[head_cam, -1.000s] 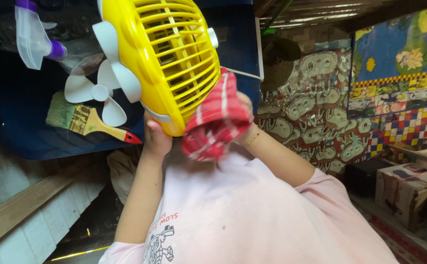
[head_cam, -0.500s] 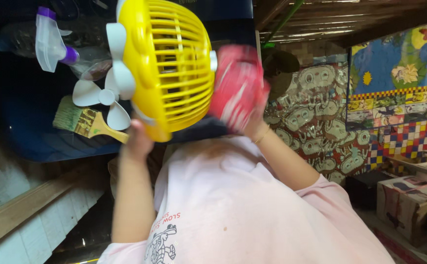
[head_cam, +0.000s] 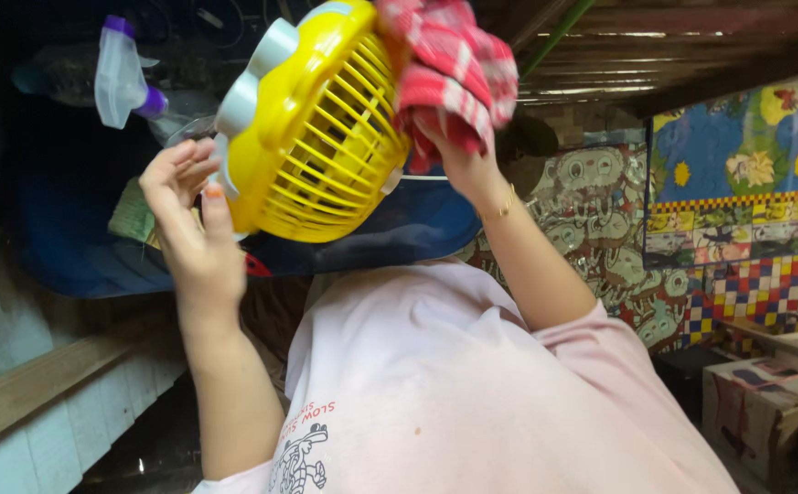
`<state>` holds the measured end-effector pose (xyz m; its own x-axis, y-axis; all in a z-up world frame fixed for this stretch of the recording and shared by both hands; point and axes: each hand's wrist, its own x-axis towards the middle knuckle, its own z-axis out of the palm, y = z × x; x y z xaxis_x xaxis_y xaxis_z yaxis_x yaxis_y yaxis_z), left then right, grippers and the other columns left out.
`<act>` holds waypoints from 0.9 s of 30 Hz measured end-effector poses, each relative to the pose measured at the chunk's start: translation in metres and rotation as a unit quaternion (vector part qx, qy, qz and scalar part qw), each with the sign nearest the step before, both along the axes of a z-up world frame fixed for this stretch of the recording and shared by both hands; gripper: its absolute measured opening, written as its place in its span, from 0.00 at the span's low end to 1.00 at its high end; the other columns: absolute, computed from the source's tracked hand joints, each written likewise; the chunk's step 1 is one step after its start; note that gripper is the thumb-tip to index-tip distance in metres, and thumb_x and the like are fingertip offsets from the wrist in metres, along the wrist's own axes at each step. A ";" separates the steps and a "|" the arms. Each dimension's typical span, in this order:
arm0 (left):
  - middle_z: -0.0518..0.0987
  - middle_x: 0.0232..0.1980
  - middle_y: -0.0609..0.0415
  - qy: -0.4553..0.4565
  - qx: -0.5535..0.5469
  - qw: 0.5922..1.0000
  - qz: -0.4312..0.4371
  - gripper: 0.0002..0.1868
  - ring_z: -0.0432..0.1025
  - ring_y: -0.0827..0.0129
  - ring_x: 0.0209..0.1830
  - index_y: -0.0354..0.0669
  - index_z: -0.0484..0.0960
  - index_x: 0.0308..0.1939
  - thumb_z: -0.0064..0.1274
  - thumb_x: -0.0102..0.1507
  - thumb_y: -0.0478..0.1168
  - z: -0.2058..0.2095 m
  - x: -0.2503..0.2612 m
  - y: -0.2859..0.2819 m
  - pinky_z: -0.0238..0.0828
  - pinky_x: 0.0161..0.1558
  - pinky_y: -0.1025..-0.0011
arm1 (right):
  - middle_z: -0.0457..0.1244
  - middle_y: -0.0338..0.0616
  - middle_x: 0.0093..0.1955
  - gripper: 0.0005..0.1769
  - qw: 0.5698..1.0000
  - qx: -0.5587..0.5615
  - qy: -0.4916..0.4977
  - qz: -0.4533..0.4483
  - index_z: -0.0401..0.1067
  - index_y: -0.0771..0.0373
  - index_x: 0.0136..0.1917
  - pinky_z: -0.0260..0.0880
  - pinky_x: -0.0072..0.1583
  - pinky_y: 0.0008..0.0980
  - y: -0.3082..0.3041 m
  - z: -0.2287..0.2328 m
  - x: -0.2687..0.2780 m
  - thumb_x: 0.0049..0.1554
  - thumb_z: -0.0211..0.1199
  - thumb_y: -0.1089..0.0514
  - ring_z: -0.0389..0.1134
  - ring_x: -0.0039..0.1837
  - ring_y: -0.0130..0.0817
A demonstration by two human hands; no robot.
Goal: The person cleans a yellow portable fan using a red and white checkered cloth. They wipe the exterior cage and the interior components, rotating the fan to reach different areas.
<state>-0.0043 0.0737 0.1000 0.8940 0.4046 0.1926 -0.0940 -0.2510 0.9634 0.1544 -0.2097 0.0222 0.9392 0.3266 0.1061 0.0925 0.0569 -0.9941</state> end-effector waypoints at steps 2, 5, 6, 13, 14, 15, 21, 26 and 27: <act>0.71 0.67 0.44 -0.028 0.166 0.986 0.010 0.24 0.69 0.60 0.67 0.38 0.64 0.72 0.42 0.82 0.53 0.033 0.006 -0.022 0.65 0.72 0.66 | 0.68 0.49 0.60 0.13 0.965 -0.152 -0.209 -0.053 0.73 0.63 0.62 0.69 0.65 0.39 -0.002 0.004 -0.021 0.66 0.64 0.58 0.70 0.62 0.41; 0.67 0.61 0.39 -0.060 0.267 0.962 0.022 0.32 0.67 0.53 0.63 0.39 0.63 0.71 0.51 0.71 0.54 0.065 0.027 -0.041 0.65 0.66 0.63 | 0.67 0.51 0.50 0.12 0.989 -0.131 0.029 -0.059 0.76 0.64 0.60 0.69 0.53 0.37 -0.002 0.003 -0.056 0.67 0.61 0.56 0.71 0.51 0.43; 0.69 0.57 0.39 -0.060 0.312 0.947 0.040 0.37 0.68 0.49 0.59 0.36 0.64 0.69 0.59 0.66 0.55 0.071 0.036 -0.042 0.66 0.61 0.59 | 0.67 0.50 0.44 0.12 0.976 -0.078 0.197 -0.046 0.77 0.64 0.58 0.70 0.46 0.36 -0.002 0.001 -0.065 0.67 0.60 0.55 0.71 0.44 0.42; 0.78 0.49 0.50 -0.057 0.280 0.955 -0.078 0.29 0.78 0.59 0.48 0.40 0.78 0.55 0.74 0.64 0.54 0.062 0.076 -0.008 0.76 0.50 0.66 | 0.67 0.49 0.49 0.13 0.982 -0.165 -0.076 0.045 0.76 0.63 0.61 0.69 0.52 0.38 -0.020 0.006 -0.127 0.66 0.61 0.56 0.70 0.50 0.43; 0.79 0.49 0.50 -0.070 0.279 0.952 -0.104 0.28 0.78 0.59 0.47 0.39 0.78 0.54 0.74 0.63 0.53 0.061 0.080 -0.003 0.76 0.50 0.66 | 0.67 0.49 0.50 0.13 0.975 -0.181 -0.116 0.052 0.75 0.63 0.61 0.69 0.53 0.38 -0.022 0.006 -0.129 0.65 0.61 0.56 0.70 0.51 0.43; 0.79 0.49 0.49 -0.085 0.276 0.949 -0.127 0.29 0.78 0.58 0.48 0.38 0.78 0.53 0.74 0.62 0.53 0.060 0.084 0.003 0.76 0.51 0.66 | 0.67 0.49 0.51 0.14 0.969 -0.193 -0.144 0.050 0.75 0.63 0.62 0.69 0.54 0.39 -0.024 0.005 -0.127 0.65 0.61 0.57 0.70 0.52 0.44; 0.80 0.48 0.48 -0.118 0.255 0.953 -0.117 0.30 0.79 0.63 0.49 0.35 0.79 0.51 0.72 0.64 0.57 0.053 0.090 0.004 0.79 0.51 0.68 | 0.66 0.50 0.57 0.16 0.968 -0.200 -0.154 -0.016 0.73 0.64 0.64 0.68 0.60 0.40 -0.041 -0.024 -0.103 0.64 0.62 0.59 0.68 0.58 0.46; 0.79 0.42 0.60 -0.065 -0.009 0.996 -0.057 0.36 0.75 0.80 0.42 0.36 0.76 0.52 0.58 0.67 0.70 0.024 0.081 0.011 0.71 0.46 0.79 | 0.65 0.50 0.62 0.18 0.930 -0.312 -0.177 -0.083 0.71 0.64 0.66 0.67 0.65 0.42 -0.073 -0.063 -0.113 0.63 0.64 0.60 0.67 0.64 0.47; 0.78 0.41 0.60 -0.062 -0.048 0.996 -0.052 0.35 0.70 0.80 0.40 0.34 0.75 0.51 0.57 0.70 0.68 0.013 0.079 0.011 0.68 0.45 0.80 | 0.65 0.50 0.63 0.18 0.917 -0.337 -0.192 -0.090 0.71 0.64 0.66 0.67 0.66 0.42 -0.082 -0.065 -0.118 0.63 0.64 0.61 0.67 0.65 0.48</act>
<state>0.0748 0.0846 0.1125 0.9035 0.3329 0.2699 -0.2353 -0.1411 0.9616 0.0361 -0.2912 -0.0433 0.9197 0.2829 0.2724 0.3916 -0.6089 -0.6898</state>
